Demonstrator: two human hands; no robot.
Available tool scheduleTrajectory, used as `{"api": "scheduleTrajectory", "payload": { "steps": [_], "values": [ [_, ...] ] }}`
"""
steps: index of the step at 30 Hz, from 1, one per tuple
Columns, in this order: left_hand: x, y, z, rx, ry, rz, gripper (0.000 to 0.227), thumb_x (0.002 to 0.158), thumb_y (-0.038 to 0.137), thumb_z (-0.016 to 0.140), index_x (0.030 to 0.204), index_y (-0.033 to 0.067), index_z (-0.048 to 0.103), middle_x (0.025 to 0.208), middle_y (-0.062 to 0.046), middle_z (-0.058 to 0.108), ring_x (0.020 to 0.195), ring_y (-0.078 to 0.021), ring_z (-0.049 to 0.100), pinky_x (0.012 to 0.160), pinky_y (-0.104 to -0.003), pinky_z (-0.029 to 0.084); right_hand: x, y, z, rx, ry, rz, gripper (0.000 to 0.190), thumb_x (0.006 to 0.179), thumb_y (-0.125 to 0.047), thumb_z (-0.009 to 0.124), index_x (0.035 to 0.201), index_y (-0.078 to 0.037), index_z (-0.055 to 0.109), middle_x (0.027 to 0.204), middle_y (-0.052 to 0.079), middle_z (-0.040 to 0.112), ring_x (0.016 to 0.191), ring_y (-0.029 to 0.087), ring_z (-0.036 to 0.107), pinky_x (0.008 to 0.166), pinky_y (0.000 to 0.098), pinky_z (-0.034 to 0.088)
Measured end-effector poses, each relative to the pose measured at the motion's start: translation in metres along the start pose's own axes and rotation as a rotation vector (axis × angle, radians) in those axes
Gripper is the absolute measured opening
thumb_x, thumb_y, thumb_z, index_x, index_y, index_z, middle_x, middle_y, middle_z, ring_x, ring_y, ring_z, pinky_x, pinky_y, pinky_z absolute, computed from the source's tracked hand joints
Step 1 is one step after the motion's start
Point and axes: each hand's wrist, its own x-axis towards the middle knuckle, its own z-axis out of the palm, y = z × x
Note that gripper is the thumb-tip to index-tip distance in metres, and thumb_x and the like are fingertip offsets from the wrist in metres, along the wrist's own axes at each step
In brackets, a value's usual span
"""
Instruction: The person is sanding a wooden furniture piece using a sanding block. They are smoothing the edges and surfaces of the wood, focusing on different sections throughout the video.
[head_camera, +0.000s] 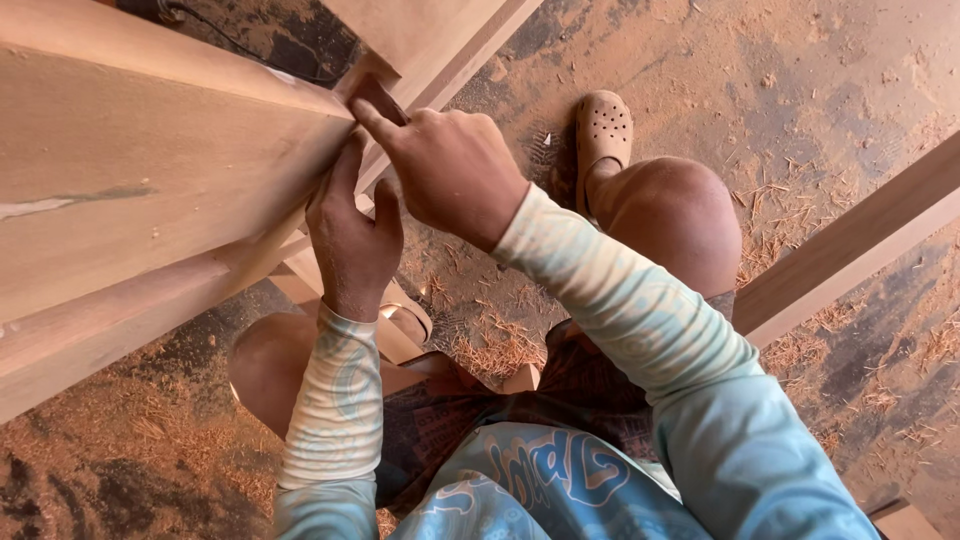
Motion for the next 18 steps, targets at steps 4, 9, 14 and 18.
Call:
{"api": "scheduleTrajectory", "payload": {
  "steps": [4, 9, 14, 18],
  "values": [
    [-0.0035, -0.0005, 0.0025, -0.021, 0.016, -0.009, 0.048, 0.101, 0.005, 0.061, 0.145, -0.0113, 0.054, 0.144, -0.03, 0.062, 0.138, -0.0438, 0.059, 0.121, -0.053, 0.045, -0.0022, 0.0022, 0.0022, 0.004, 0.222, -0.043, 0.074, 0.082, -0.009, 0.07, 0.153, -0.022, 0.054, 0.069, 0.003, 0.065, 0.048, 0.011, 0.057, 0.039, 0.0299, 0.045],
    [-0.0014, -0.0049, -0.0001, -0.042, 0.03, -0.021, 0.05, 0.098, 0.002, 0.061, 0.145, -0.0126, 0.053, 0.143, -0.031, 0.06, 0.138, -0.0449, 0.058, 0.119, -0.052, 0.045, 0.001, 0.0007, 0.0034, 0.021, 0.042, -0.014, 0.07, 0.084, -0.006, 0.069, 0.152, -0.021, 0.055, 0.062, 0.001, 0.063, 0.04, 0.011, 0.054, 0.035, 0.0301, 0.045],
    [-0.0044, 0.0021, 0.0017, -0.067, 0.053, -0.021, 0.045, 0.1, 0.002, 0.062, 0.144, -0.0098, 0.057, 0.142, -0.029, 0.065, 0.136, -0.0417, 0.063, 0.12, -0.05, 0.048, -0.0053, -0.003, -0.0027, -0.035, 0.313, -0.026, 0.077, 0.082, -0.016, 0.074, 0.156, -0.021, 0.051, 0.075, 0.005, 0.065, 0.053, 0.014, 0.057, 0.043, 0.0307, 0.046],
    [-0.0009, -0.0008, -0.0023, -0.06, 0.044, -0.036, 0.047, 0.096, 0.002, 0.062, 0.141, -0.0117, 0.057, 0.14, -0.031, 0.063, 0.134, -0.0442, 0.061, 0.115, -0.049, 0.049, -0.0006, -0.0047, -0.0016, -0.022, -0.022, 0.009, 0.07, 0.088, -0.023, 0.076, 0.153, -0.019, 0.05, 0.061, 0.003, 0.063, 0.038, 0.011, 0.052, 0.033, 0.0295, 0.043]
  ]
}}
